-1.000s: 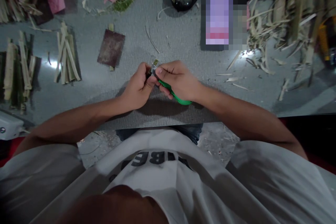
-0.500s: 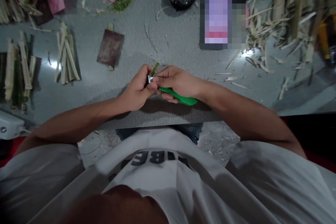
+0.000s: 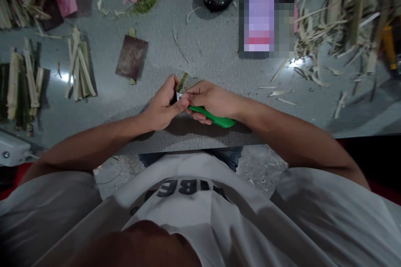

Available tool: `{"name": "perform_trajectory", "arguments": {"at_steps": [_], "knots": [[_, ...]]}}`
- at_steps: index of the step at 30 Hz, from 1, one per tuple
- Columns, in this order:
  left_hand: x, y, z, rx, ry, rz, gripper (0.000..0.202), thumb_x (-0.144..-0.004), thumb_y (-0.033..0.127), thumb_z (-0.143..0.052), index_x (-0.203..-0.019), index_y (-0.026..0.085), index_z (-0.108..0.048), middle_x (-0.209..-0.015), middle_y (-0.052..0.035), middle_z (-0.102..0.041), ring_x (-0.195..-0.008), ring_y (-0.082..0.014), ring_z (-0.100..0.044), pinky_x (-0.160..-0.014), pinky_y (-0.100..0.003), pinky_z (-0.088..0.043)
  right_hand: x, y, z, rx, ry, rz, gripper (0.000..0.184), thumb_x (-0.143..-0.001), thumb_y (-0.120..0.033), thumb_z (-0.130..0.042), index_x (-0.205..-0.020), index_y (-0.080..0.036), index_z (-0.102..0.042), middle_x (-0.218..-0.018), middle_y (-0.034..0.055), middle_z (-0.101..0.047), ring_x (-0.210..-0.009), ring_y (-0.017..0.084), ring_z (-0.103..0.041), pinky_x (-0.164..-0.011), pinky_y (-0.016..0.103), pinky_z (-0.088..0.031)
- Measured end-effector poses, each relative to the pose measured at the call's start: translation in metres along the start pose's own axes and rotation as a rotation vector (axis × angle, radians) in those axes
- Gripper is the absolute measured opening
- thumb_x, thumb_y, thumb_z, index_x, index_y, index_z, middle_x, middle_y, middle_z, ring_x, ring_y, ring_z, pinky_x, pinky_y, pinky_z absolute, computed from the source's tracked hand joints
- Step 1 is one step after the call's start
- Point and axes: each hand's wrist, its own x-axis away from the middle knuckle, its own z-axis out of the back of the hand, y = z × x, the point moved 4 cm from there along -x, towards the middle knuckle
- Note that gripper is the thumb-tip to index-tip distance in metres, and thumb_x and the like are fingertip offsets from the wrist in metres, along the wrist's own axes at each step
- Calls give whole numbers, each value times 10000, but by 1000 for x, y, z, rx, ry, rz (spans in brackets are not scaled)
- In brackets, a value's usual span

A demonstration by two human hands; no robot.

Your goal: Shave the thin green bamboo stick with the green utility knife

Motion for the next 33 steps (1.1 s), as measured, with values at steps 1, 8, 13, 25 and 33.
{"name": "perform_trajectory", "arguments": {"at_steps": [1,8,13,25,33], "knots": [[-1,-1,0,0,2,-12,793,-1096,1087,-679,-1161,305,-561,-990,1,-522,-875,-235,-592,-832,-405,-530,0,0,1,-4,8,-11,686,-1226,-725,-962,-886,-223,-642,-709,-28,-595,-528,111,-539,-457,211,-482],[-2,0,1,-43,33,-31,795,-1090,1088,-681,-1130,304,-552,-945,17,-502,-847,-225,-590,-795,-403,-535,-3,8,6,9,-14,67,686,-1228,-751,-949,-905,-213,-670,-710,-33,-589,-514,113,-527,-442,218,-497],[1,7,-1,-14,-15,-13,804,-1080,1092,-694,-1129,303,-549,-947,17,-469,-844,-219,-582,-795,-399,-547,-2,8,9,-4,-96,114,639,-1259,-709,-929,-952,-209,-677,-764,-43,-612,-516,96,-531,-450,201,-504],[3,5,-3,-23,-48,-79,829,-1081,1136,-630,-1182,320,-526,-1005,-6,-578,-886,-251,-615,-814,-429,-550,3,-6,-3,-6,-42,23,710,-1125,-789,-1048,-915,-214,-688,-764,-37,-584,-554,104,-522,-467,221,-472],[9,8,-3,-49,17,-42,776,-1143,1084,-606,-1262,319,-555,-910,33,-617,-787,-228,-660,-764,-411,-540,3,1,-8,26,94,108,686,-1251,-772,-909,-916,-238,-638,-646,-47,-541,-506,121,-492,-449,235,-439]]}}
